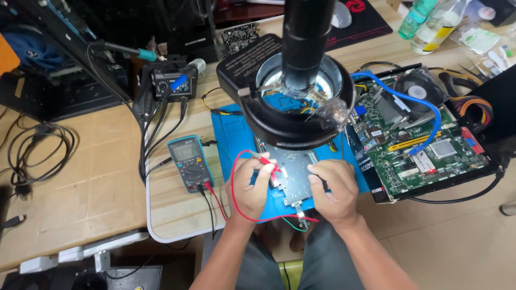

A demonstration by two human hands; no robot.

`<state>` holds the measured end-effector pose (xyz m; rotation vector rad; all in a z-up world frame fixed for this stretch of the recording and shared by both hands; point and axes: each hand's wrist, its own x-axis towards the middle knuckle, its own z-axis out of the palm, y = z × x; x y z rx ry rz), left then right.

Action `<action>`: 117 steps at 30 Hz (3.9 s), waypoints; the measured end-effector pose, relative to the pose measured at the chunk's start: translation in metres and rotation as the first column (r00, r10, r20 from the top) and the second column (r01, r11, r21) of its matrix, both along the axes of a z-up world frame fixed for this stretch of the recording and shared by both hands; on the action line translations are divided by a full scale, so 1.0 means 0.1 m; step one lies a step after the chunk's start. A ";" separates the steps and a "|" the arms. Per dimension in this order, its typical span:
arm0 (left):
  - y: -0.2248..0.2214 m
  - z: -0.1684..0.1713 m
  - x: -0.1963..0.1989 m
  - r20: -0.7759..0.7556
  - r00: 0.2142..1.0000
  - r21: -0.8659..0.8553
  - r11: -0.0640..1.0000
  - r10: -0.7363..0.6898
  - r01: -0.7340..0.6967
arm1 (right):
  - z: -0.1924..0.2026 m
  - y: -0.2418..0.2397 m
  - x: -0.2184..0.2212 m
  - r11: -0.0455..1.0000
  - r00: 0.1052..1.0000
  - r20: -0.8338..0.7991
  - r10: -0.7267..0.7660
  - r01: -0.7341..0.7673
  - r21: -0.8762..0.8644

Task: Probing various components on a GPU circuit board using a digital multimeter to diagnose faults.

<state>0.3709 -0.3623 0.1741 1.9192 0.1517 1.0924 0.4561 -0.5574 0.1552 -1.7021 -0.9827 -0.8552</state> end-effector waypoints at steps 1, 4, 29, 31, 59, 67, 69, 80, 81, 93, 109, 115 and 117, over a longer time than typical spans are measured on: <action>0.00 -0.01 0.03 0.026 1.000 0.033 0.999 -0.005 0.004 | -0.01 0.01 0.01 1.000 1.000 0.017 -0.005 0.005 -0.005; 0.00 0.01 0.08 0.066 0.998 0.070 0.997 -0.016 0.012 | -0.04 0.00 0.02 1.000 0.999 0.038 -0.022 0.023 -0.022; 0.05 -0.17 0.16 0.139 0.990 0.078 0.997 -0.033 0.022 | -0.11 -0.01 -0.01 0.997 0.999 0.034 -0.007 0.010 -0.081; 0.05 -0.16 0.15 0.141 0.989 0.088 0.996 -0.034 0.022 | -0.09 -0.01 -0.01 0.997 1.000 0.029 -0.008 0.010 -0.083; 0.01 -0.17 0.13 0.072 0.995 0.093 0.994 -0.067 0.060 | -0.07 -0.01 -0.03 0.996 1.000 0.016 -0.004 0.005 -0.089; 0.02 -0.19 0.15 0.073 0.995 0.098 0.993 -0.073 0.066 | -0.09 -0.01 -0.01 0.996 1.000 0.010 0.006 -0.005 -0.089; 0.02 -0.20 0.15 0.065 0.995 0.100 0.993 -0.070 0.064 | -0.10 -0.01 -0.01 0.996 1.000 0.013 0.004 -0.003 -0.091; 0.02 -0.19 0.13 0.031 0.996 0.052 0.996 -0.079 0.078 | -0.08 -0.01 -0.01 0.996 1.000 0.016 0.012 -0.010 -0.086; 0.02 -0.20 0.13 0.031 0.996 0.052 0.996 -0.079 0.077 | -0.08 -0.01 -0.01 0.996 1.000 0.015 0.012 -0.011 -0.086; 0.03 -0.30 0.20 0.102 0.992 0.093 0.994 -0.070 0.060 | -0.08 -0.01 0.00 0.996 0.999 0.027 0.021 -0.018 -0.092; 0.00 -0.41 0.25 0.192 0.978 0.044 0.996 -0.084 0.077 | -0.09 0.02 -0.01 0.996 0.998 0.058 0.025 -0.020 -0.090; -0.01 -0.43 0.25 0.204 0.976 0.041 0.996 -0.081 0.074 | -0.11 0.02 -0.01 0.996 0.998 0.051 0.020 -0.016 -0.088; -0.02 -0.31 0.20 0.205 0.975 0.047 0.996 -0.081 0.073 | -0.09 0.01 -0.04 0.996 0.999 0.046 0.024 -0.020 -0.085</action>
